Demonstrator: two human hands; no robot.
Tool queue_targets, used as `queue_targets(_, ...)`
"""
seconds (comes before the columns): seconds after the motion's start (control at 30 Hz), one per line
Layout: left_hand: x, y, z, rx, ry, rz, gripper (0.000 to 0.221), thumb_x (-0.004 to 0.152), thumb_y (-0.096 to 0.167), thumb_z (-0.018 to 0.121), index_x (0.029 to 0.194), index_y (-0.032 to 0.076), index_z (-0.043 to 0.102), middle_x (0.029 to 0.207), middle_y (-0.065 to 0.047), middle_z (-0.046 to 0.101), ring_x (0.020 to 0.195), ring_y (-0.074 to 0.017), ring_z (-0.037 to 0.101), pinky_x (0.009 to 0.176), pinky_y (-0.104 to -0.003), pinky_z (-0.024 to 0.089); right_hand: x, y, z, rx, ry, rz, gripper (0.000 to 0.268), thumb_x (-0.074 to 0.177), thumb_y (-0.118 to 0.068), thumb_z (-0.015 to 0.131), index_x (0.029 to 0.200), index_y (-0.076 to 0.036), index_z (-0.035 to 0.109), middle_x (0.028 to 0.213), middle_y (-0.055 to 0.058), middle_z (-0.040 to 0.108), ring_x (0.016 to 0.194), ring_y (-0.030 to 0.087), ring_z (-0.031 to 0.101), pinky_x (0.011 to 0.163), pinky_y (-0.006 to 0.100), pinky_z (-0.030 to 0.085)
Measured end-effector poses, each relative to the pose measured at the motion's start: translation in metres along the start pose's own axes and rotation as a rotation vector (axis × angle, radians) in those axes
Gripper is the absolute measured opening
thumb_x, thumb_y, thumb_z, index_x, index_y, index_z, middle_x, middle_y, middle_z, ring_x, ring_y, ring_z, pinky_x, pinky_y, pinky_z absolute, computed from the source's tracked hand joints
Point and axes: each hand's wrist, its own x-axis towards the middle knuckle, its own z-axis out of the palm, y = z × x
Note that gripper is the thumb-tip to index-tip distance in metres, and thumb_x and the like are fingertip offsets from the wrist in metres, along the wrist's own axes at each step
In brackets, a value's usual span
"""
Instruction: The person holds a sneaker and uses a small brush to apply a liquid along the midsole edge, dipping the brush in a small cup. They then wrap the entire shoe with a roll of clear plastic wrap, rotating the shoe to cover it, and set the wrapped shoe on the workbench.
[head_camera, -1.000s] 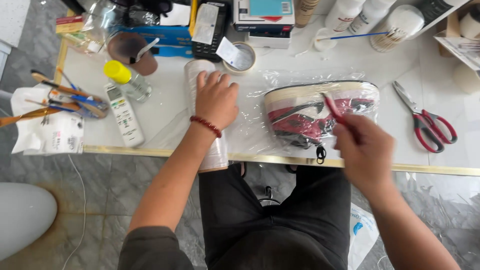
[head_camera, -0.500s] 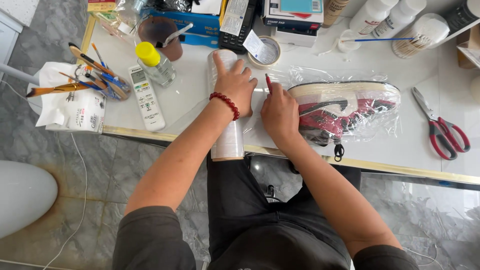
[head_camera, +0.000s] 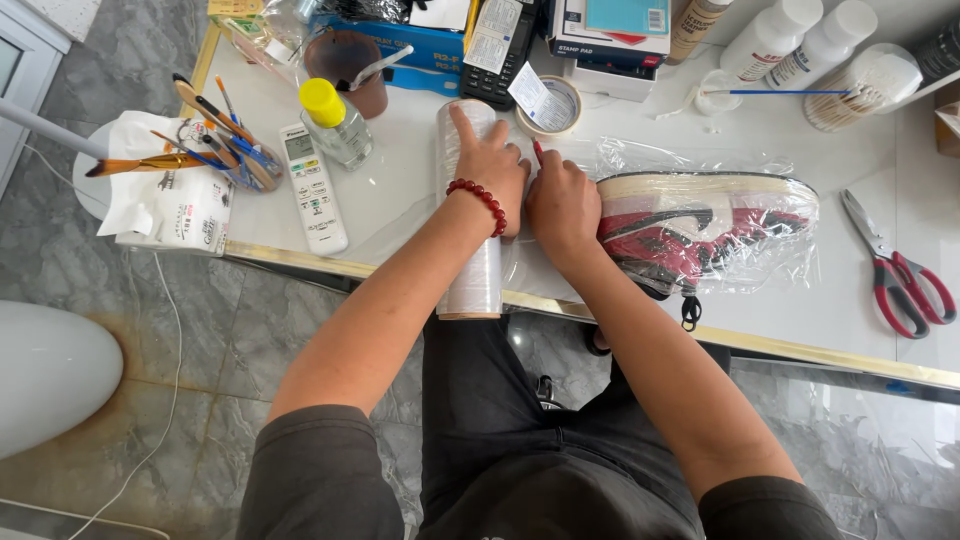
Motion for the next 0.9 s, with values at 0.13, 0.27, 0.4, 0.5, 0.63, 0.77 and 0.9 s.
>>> queue_targets(0.13,0.000,0.001,-0.001,0.000,-0.026,0.010,0.065,0.063,0.038,0.085,0.124,0.020,0.072,0.126,-0.001,0.066,0.143,-0.0306,0.033,0.105,-0.087,0.005,0.002,0.003,0.005,-0.050,-0.031,-0.013,0.013,0.090,-0.013,0.066,0.098,-0.003,0.063,0.087,0.021,0.071,0.075,0.044,0.071,0.064,0.052,0.058)
queue_targets(0.27,0.001,0.000,-0.001,-0.001,-0.049,0.017,0.066,0.063,0.038,0.085,0.125,0.021,0.072,0.128,-0.002,0.066,0.144,-0.0310,0.033,0.105,-0.087,0.004,-0.008,0.002,0.001,-0.089,-0.069,-0.016,0.012,0.087,-0.012,0.066,0.095,-0.003,0.064,0.085,0.021,0.071,0.076,0.044,0.071,0.064,0.052,0.058)
queue_targets(0.4,0.003,0.000,0.002,0.014,-0.028,0.028,0.070,0.063,0.040,0.086,0.128,0.019,0.070,0.130,-0.004,0.065,0.144,-0.0318,0.032,0.103,-0.087,0.004,-0.032,-0.005,-0.013,-0.111,-0.089,-0.029,0.011,0.086,-0.011,0.065,0.094,-0.003,0.064,0.084,0.022,0.071,0.075,0.044,0.071,0.064,0.053,0.058)
queue_targets(0.5,0.004,0.000,0.004,0.012,-0.029,0.029,0.079,0.061,0.041,0.087,0.134,0.018,0.066,0.130,-0.004,0.066,0.143,-0.0314,0.033,0.103,-0.087,0.004,-0.055,-0.007,-0.022,-0.127,-0.130,-0.020,0.010,0.087,-0.011,0.064,0.093,-0.003,0.064,0.084,0.023,0.071,0.074,0.044,0.071,0.065,0.053,0.058)
queue_targets(0.63,0.004,-0.001,0.006,0.018,-0.029,0.023,0.088,0.058,0.046,0.089,0.138,0.020,0.063,0.130,-0.004,0.066,0.142,-0.0313,0.035,0.103,-0.088,0.004,-0.095,-0.005,-0.037,-0.135,-0.142,-0.060,0.013,0.086,-0.012,0.065,0.095,-0.002,0.064,0.081,0.021,0.069,0.069,0.043,0.070,0.061,0.053,0.057)
queue_targets(0.77,0.005,0.001,0.006,0.023,-0.024,0.021,0.096,0.051,0.049,0.091,0.138,0.023,0.062,0.131,-0.002,0.064,0.142,-0.0324,0.033,0.101,-0.088,0.004,-0.149,-0.009,-0.068,-0.133,-0.156,-0.123,0.023,0.085,-0.012,0.067,0.105,0.000,0.064,0.077,0.017,0.067,0.060,0.038,0.069,0.052,0.047,0.056)
queue_targets(0.9,0.001,0.000,0.005,0.056,-0.030,0.008,0.095,0.049,0.048,0.092,0.136,0.025,0.063,0.132,-0.002,0.064,0.144,-0.0324,0.030,0.101,-0.087,0.004,-0.194,-0.004,-0.088,-0.140,-0.181,-0.147,0.032,0.085,-0.013,0.068,0.114,0.001,0.065,0.074,0.015,0.066,0.054,0.034,0.068,0.047,0.043,0.055)
